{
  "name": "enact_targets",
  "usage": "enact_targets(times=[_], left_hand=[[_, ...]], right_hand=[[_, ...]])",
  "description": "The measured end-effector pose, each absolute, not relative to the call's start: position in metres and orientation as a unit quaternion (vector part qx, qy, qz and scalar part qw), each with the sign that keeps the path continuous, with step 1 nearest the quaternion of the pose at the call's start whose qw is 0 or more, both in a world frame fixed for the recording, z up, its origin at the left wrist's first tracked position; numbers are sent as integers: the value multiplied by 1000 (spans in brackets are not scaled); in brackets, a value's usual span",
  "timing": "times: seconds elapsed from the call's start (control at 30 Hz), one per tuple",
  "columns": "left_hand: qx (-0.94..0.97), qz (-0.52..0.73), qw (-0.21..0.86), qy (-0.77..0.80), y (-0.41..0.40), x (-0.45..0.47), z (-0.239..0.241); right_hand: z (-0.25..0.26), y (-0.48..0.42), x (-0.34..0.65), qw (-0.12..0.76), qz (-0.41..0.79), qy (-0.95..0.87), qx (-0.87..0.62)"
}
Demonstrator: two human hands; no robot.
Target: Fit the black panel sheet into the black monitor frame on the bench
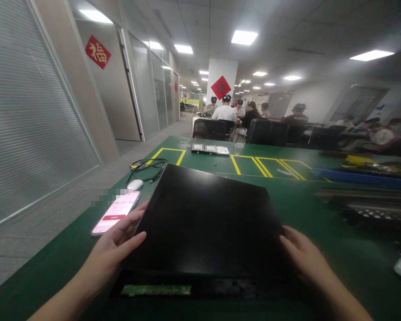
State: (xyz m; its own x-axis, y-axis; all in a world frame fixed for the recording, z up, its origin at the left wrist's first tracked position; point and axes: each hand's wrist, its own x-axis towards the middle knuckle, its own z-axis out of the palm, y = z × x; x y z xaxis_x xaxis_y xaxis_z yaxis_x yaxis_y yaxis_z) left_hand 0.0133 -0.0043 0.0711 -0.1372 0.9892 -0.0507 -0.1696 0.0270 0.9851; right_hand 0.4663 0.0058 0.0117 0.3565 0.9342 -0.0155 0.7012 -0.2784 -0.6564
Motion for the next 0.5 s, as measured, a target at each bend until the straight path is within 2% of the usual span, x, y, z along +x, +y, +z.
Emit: enact_targets(times=[0.2, 0.37, 0.43, 0.5], left_hand=[[395, 583, 493, 511, -7, 15, 77], [345, 578, 533, 512, -5, 11, 77], [325, 566, 557, 513, -5, 11, 78], [315, 556, 572, 514, -7, 13, 79]], right_hand=[[17, 5, 467, 455, 281, -434, -725], [27, -6, 468, 584, 413, -372, -591], [23, -11, 472, 612, 385, -362, -589], [14, -15, 479, 595, 302, -381, -640]])
